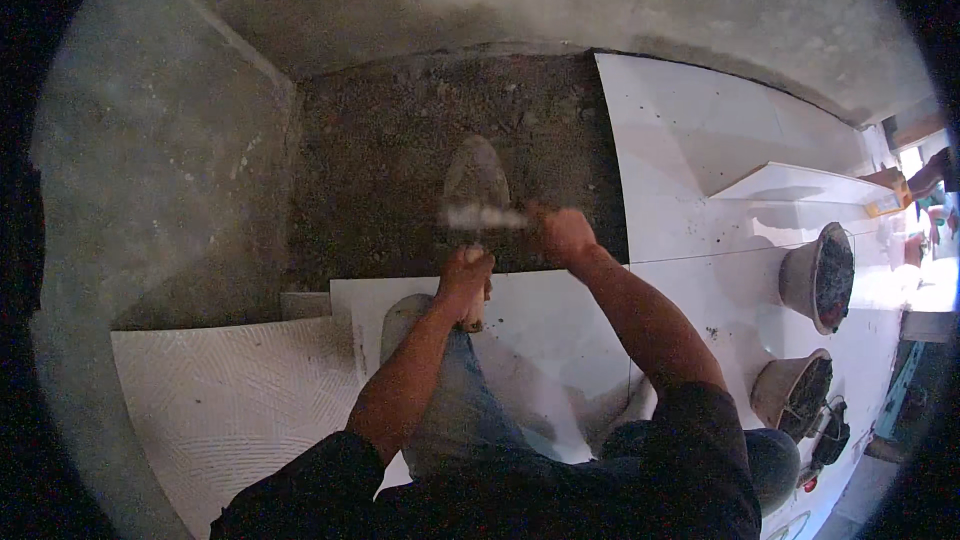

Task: The person spreads mortar onto a floor section using a trowel, pours additional mortar from a bucket, and smooths the material with a rectangular spreader.

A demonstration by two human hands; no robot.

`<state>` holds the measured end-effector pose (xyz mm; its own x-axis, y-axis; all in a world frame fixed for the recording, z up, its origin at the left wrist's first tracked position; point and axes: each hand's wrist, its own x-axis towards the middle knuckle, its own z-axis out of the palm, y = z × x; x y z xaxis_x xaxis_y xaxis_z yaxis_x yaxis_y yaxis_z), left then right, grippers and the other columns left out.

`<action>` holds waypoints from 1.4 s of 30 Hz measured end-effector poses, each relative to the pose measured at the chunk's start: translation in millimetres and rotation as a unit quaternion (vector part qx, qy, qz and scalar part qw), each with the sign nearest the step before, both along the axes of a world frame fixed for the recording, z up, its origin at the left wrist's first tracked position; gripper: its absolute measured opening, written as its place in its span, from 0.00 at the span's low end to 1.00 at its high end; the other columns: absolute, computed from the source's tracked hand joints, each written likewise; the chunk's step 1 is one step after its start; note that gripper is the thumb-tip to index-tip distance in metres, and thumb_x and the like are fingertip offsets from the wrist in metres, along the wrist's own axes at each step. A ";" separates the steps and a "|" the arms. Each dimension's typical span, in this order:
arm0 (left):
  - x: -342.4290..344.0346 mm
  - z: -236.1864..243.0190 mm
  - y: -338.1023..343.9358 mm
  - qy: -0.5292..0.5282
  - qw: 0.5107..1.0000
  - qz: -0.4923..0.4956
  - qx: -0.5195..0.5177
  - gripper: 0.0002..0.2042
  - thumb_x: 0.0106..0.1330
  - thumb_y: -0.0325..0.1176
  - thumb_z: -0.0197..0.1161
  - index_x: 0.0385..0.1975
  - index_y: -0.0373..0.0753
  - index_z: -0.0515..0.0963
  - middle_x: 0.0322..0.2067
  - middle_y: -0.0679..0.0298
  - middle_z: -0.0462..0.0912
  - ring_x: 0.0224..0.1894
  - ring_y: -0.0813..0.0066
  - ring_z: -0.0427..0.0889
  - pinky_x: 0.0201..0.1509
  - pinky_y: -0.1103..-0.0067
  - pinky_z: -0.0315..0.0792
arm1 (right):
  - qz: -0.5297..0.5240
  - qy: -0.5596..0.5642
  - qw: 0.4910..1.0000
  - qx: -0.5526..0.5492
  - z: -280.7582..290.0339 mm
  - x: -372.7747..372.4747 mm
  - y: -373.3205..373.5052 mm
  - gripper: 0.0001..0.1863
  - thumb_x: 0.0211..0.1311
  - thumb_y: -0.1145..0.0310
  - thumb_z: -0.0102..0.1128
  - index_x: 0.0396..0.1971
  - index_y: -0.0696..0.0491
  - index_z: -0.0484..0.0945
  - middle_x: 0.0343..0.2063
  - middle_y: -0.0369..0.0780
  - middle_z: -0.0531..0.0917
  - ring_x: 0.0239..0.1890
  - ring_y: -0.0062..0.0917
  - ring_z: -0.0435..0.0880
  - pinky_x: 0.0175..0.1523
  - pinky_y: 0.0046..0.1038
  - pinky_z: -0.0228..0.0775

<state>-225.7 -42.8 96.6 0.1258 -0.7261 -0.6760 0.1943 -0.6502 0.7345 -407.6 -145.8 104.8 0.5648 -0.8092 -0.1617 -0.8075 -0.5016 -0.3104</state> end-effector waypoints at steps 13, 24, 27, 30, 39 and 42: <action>-6.0 -1.0 -12.2 -0.073 0.997 0.010 -0.007 0.08 0.62 0.36 0.55 0.33 0.39 0.67 0.17 0.64 0.68 0.14 0.73 0.69 0.18 0.73 0.67 | -0.074 -0.050 0.996 -0.010 24.8 25.2 47.5 0.18 0.49 0.61 0.60 0.38 0.53 0.69 0.21 0.46 0.79 0.27 0.43 0.80 0.29 0.41 0.73; -6.7 18.6 -0.1 -0.172 0.984 0.024 -0.039 0.11 0.57 0.36 0.58 0.34 0.38 0.67 0.18 0.63 0.70 0.17 0.74 0.72 0.20 0.72 0.69 | -0.260 -0.100 0.959 0.053 -9.9 -25.1 33.0 0.17 0.49 0.59 0.62 0.33 0.56 0.72 0.25 0.49 0.80 0.29 0.43 0.81 0.34 0.41 0.73; -7.8 1.0 -9.5 -0.139 0.986 0.024 -0.086 0.12 0.57 0.36 0.58 0.35 0.37 0.66 0.18 0.64 0.70 0.17 0.75 0.72 0.20 0.73 0.69 | -0.189 -0.124 0.974 0.025 17.5 9.8 54.7 0.16 0.47 0.63 0.61 0.33 0.56 0.71 0.27 0.52 0.79 0.32 0.47 0.79 0.35 0.42 0.72; -12.3 9.0 -7.8 -0.142 0.990 0.001 -0.010 0.12 0.57 0.36 0.58 0.35 0.37 0.67 0.18 0.64 0.71 0.17 0.75 0.72 0.20 0.74 0.69 | -0.165 -0.086 0.981 0.047 -8.8 0.1 51.6 0.16 0.45 0.64 0.62 0.33 0.56 0.71 0.27 0.52 0.78 0.33 0.47 0.78 0.35 0.42 0.72; 36.3 65.9 40.2 0.121 0.993 0.002 0.005 0.08 0.58 0.34 0.60 0.31 0.38 0.70 0.17 0.65 0.71 0.15 0.76 0.71 0.19 0.77 0.70 | -0.040 -0.144 0.988 -0.051 71.7 -34.6 26.8 0.13 0.42 0.72 0.63 0.29 0.56 0.71 0.26 0.47 0.77 0.31 0.43 0.79 0.35 0.39 0.70; 66.4 88.6 44.7 0.078 0.972 -0.220 0.004 0.13 0.60 0.36 0.60 0.38 0.36 0.69 0.21 0.64 0.73 0.18 0.77 0.73 0.20 0.76 0.72 | 0.067 -0.101 0.992 -0.031 101.4 -26.3 30.1 0.13 0.40 0.72 0.65 0.27 0.55 0.70 0.24 0.45 0.76 0.30 0.42 0.78 0.34 0.37 0.72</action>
